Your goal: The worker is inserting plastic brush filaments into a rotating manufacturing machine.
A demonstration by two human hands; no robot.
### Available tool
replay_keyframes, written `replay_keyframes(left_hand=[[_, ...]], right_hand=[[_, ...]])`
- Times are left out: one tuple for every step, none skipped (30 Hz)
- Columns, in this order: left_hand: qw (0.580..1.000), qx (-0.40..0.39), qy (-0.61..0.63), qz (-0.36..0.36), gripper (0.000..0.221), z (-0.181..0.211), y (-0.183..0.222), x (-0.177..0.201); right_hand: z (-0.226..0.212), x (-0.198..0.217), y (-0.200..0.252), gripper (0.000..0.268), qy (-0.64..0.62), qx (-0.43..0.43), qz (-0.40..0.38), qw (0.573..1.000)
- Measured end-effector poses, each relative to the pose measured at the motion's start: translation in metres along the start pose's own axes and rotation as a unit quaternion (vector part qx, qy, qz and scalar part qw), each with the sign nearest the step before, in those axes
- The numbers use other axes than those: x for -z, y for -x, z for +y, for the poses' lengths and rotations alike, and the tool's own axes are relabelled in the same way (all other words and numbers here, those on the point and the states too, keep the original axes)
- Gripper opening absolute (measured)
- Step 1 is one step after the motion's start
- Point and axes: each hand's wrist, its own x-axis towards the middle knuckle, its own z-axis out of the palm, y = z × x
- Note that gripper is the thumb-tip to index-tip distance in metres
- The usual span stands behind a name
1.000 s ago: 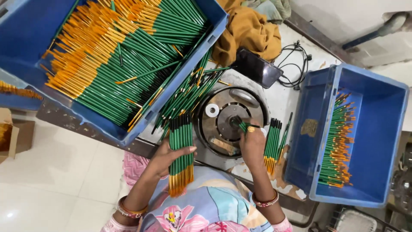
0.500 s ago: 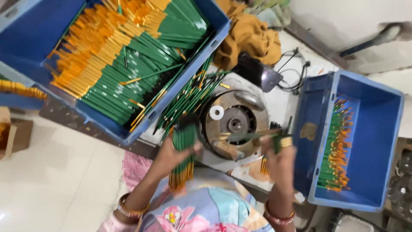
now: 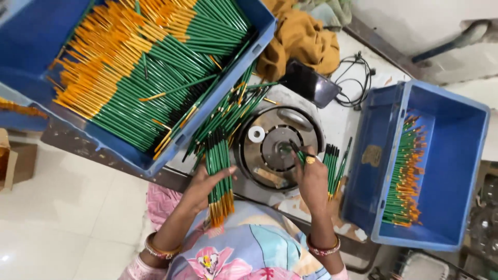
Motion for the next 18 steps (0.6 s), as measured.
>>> replay_keyframes(left_hand=[[1.000,-0.005,0.009,0.002,0.028,-0.001,-0.004,0.001],[1.000,-0.007,0.010,0.001,0.028,0.000,-0.002,0.003],[1.000,0.002,0.017,0.009,0.028,0.003,-0.004,0.005],[1.000,0.011,0.023,0.017,0.029,0.005,-0.005,0.007],[0.999,0.011,0.025,0.017,0.029,0.010,-0.002,0.003],[0.999,0.011,0.028,0.022,0.029,0.015,0.001,-0.001],[0.999,0.011,0.028,0.027,0.030,0.021,0.005,-0.003],[0.999,0.011,0.027,0.027,0.030,0.020,0.004,-0.002],[0.999,0.016,0.033,0.025,0.031,0.021,0.003,-0.001],[0.999,0.021,0.039,0.022,0.031,0.021,0.002,0.001],[0.999,0.026,0.038,0.022,0.031,0.019,0.007,0.001],[0.998,0.044,0.035,0.008,0.032,0.017,0.012,0.001],[0.998,0.053,0.031,-0.007,0.033,0.019,0.011,0.002],[0.998,0.049,0.031,-0.009,0.033,0.023,0.013,-0.001],[0.999,0.022,-0.004,-0.034,0.032,0.028,0.016,-0.003],[0.997,-0.005,-0.040,-0.059,0.032,0.032,0.020,-0.004],[0.998,-0.011,-0.038,-0.051,0.032,0.035,0.024,-0.007],[0.992,-0.054,-0.092,-0.068,0.031,0.037,0.027,-0.010]], right_hand=[[0.000,0.000,-0.005,0.017,0.001,0.012,-0.001,1.000],[0.002,-0.006,-0.002,0.017,0.002,0.014,0.000,1.000],[0.003,-0.013,-0.003,0.017,0.002,0.019,0.028,0.999],[0.005,-0.019,-0.003,0.016,0.002,0.024,0.055,0.998],[0.012,-0.025,-0.001,0.016,0.004,0.024,0.054,0.998],[0.019,-0.031,0.001,0.018,0.028,0.014,0.072,0.997],[0.025,-0.040,0.004,0.020,0.048,0.002,0.090,0.995],[0.023,-0.038,0.002,0.020,0.048,0.001,0.091,0.995],[0.022,-0.037,0.002,0.019,0.027,0.006,0.085,0.996],[0.020,-0.035,0.001,0.018,0.006,0.010,0.080,0.997],[0.017,-0.030,0.002,0.018,0.008,0.005,0.078,0.997],[0.013,-0.025,0.003,0.021,0.012,0.063,0.083,0.995],[0.010,-0.021,-0.004,0.028,0.014,0.128,0.091,0.987],[0.016,-0.022,0.001,0.028,0.015,0.130,0.094,0.987],[0.021,-0.024,0.004,0.029,-0.003,0.110,0.067,0.992],[0.026,-0.027,0.007,0.031,-0.020,0.090,0.040,0.995],[0.008,-0.017,0.009,0.031,-0.025,0.098,0.037,0.994],[-0.009,-0.007,0.012,0.019,-0.189,-0.024,0.060,0.980]])
